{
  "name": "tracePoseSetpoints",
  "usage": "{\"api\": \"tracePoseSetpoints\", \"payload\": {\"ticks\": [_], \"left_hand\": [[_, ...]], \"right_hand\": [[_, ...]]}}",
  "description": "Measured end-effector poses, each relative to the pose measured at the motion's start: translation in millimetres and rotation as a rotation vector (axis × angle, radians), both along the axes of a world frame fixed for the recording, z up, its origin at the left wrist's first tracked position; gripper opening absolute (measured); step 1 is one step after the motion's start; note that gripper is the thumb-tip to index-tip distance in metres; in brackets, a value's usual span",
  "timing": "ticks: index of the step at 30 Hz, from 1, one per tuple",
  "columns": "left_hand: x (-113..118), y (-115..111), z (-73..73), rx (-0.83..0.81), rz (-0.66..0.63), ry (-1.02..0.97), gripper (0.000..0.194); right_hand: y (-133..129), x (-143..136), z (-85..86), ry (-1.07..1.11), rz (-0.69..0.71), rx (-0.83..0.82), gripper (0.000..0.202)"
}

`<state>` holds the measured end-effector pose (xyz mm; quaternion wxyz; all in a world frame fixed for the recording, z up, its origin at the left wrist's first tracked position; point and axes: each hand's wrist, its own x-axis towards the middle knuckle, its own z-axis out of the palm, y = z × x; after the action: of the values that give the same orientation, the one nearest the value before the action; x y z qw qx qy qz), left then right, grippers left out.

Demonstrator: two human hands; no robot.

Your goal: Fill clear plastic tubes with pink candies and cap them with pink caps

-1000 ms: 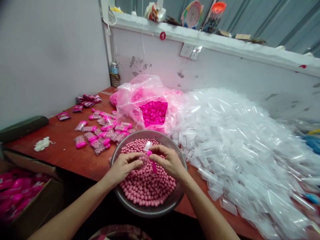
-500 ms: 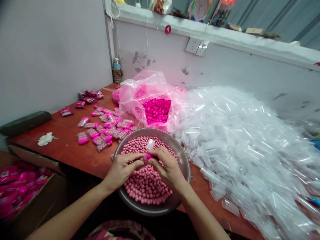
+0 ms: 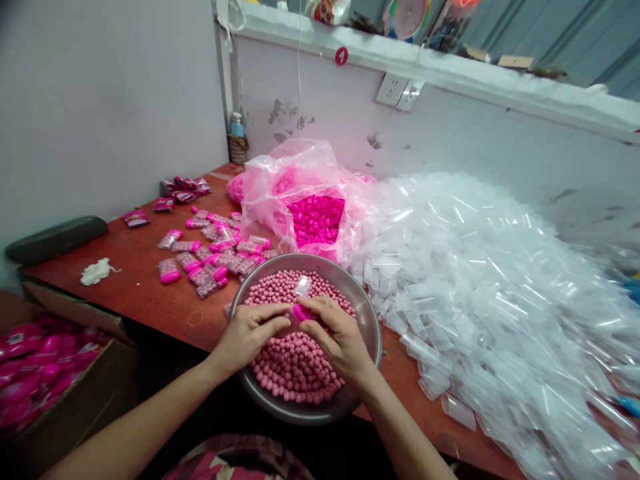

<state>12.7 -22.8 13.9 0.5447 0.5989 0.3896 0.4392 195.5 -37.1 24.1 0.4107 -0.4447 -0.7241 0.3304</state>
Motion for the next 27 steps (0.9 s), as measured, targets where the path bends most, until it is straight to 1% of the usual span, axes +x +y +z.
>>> {"api": "tracePoseSetpoints", "payload": {"ticks": [2, 3, 4, 6, 8, 10, 11, 13, 15, 16, 18, 22, 27], "left_hand": [[2, 6, -1.4, -0.192, 0.007, -0.174, 0.03], [3, 8, -2.2, -0.252, 0.004, -0.237, 0.032], [3, 10, -3.0, -0.274, -0.001, -0.274, 0.032], [3, 11, -4.2, -0.229, -0.032, -0.269, 0.029], [3, 10, -4.4, -0.135, -0.074, -0.189, 0.025], [2, 7, -3.8, -0.032, -0.101, -0.081, 0.024], [2, 6, -3.4, 0.017, -0.102, -0.035, 0.023], [1, 4, -2.7, 0.093, -0.086, 0.024, 0.024], [0, 3, -2.5, 0.117, -0.072, 0.049, 0.025], [0, 3, -2.5, 0.118, -0.066, 0.058, 0.026], [0, 3, -2.2, 0.122, -0.057, 0.07, 0.026], [0, 2, 0.3, 0.144, -0.041, 0.085, 0.026], [-1, 0, 1.5, 0.156, -0.005, 0.106, 0.024]], "right_hand": [[-4, 2, -6.0, 0.304, -0.04, -0.225, 0.035], [-6, 3, -8.9, 0.447, -0.051, -0.323, 0.036], [-7, 4, -11.3, 0.565, -0.06, -0.397, 0.036], [-8, 5, -13.6, 0.704, -0.08, -0.471, 0.031], [-5, 5, -12.0, 0.744, -0.091, -0.495, 0.03], [0, 4, -8.2, 0.727, -0.046, -0.553, 0.037], [2, 4, -6.4, 0.713, -0.002, -0.612, 0.041], [6, 2, -3.8, 0.7, 0.115, -0.781, 0.045], [7, -1, -3.2, 0.715, 0.211, -0.93, 0.044], [7, -2, -3.3, 0.727, 0.235, -0.97, 0.042], [7, -6, -3.6, 0.756, 0.235, -0.984, 0.038], [7, -15, -3.7, 0.817, 0.172, -0.93, 0.027], [7, -22, -7.9, 0.853, 0.125, -0.945, 0.026]]}}
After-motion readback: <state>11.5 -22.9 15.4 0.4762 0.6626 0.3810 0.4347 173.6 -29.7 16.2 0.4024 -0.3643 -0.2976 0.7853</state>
